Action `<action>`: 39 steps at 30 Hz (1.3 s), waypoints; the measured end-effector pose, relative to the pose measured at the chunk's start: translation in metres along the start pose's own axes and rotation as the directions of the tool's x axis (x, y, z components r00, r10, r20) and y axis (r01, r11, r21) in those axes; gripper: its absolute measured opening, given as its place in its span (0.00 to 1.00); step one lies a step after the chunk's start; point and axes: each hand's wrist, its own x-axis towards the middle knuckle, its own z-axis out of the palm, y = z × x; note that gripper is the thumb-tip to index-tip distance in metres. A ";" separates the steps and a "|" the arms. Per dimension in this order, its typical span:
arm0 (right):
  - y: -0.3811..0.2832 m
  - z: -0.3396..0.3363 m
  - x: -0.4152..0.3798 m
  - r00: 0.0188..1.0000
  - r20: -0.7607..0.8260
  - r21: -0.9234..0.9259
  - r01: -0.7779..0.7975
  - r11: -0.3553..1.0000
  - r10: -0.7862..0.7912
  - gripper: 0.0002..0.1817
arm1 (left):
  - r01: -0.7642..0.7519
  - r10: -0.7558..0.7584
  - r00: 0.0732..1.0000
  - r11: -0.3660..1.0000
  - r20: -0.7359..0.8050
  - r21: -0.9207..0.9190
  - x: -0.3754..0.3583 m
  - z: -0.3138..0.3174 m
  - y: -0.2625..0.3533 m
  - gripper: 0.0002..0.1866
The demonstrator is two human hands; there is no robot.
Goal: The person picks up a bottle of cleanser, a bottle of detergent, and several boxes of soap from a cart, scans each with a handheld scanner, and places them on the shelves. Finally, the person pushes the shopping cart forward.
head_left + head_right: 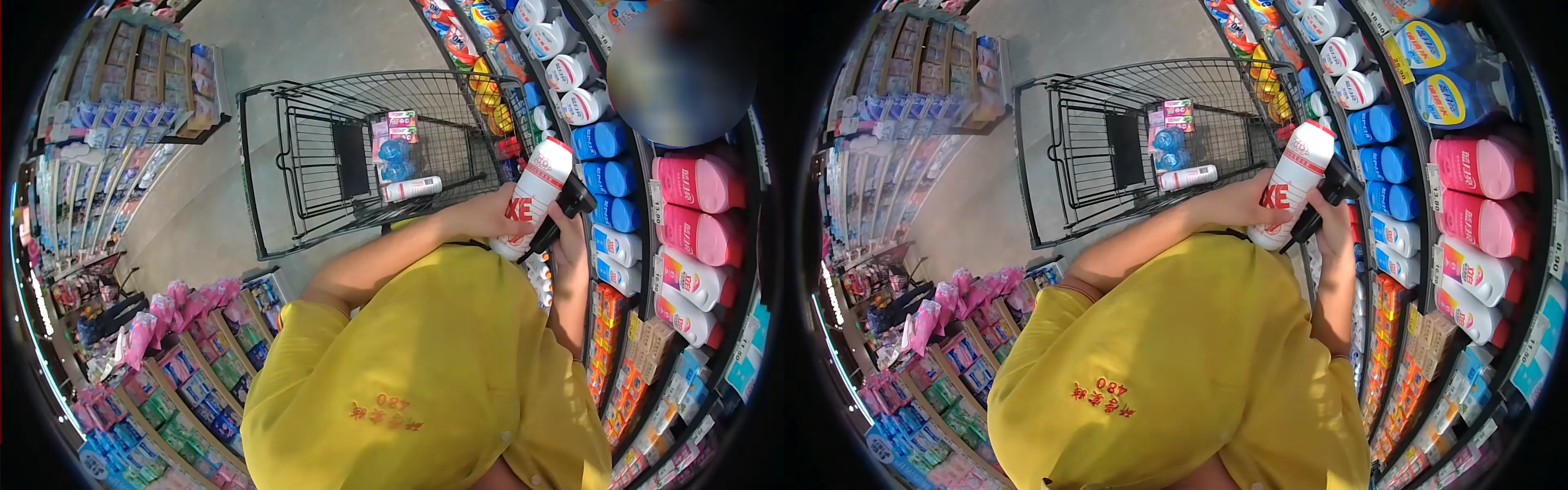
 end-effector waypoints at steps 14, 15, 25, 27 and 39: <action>-0.027 0.009 -0.007 0.991 -0.040 -0.107 0.121 0.987 -0.126 0.22 | -0.166 0.160 0.986 0.964 -0.045 -0.209 0.022 0.007 -0.003 0.25; -0.030 0.009 -0.007 0.989 -0.048 -0.096 0.134 0.986 -0.139 0.22 | -0.164 0.161 0.986 0.967 -0.031 -0.195 0.022 0.007 0.006 0.25; -0.088 0.010 -0.047 0.850 -0.139 -0.180 0.483 0.857 -0.509 0.25 | -0.368 0.389 0.916 0.911 -0.096 0.185 0.030 0.037 0.097 0.29; -0.096 -0.002 -0.050 0.799 -0.058 -0.229 0.572 0.787 -0.598 0.27 | -0.389 0.394 0.919 0.915 -0.030 0.110 0.022 0.050 0.135 0.34; -0.215 -0.011 -0.128 0.567 0.054 -0.090 0.822 0.562 -0.822 0.26 | -0.951 0.955 0.295 0.295 -0.020 0.090 0.068 0.121 0.233 0.44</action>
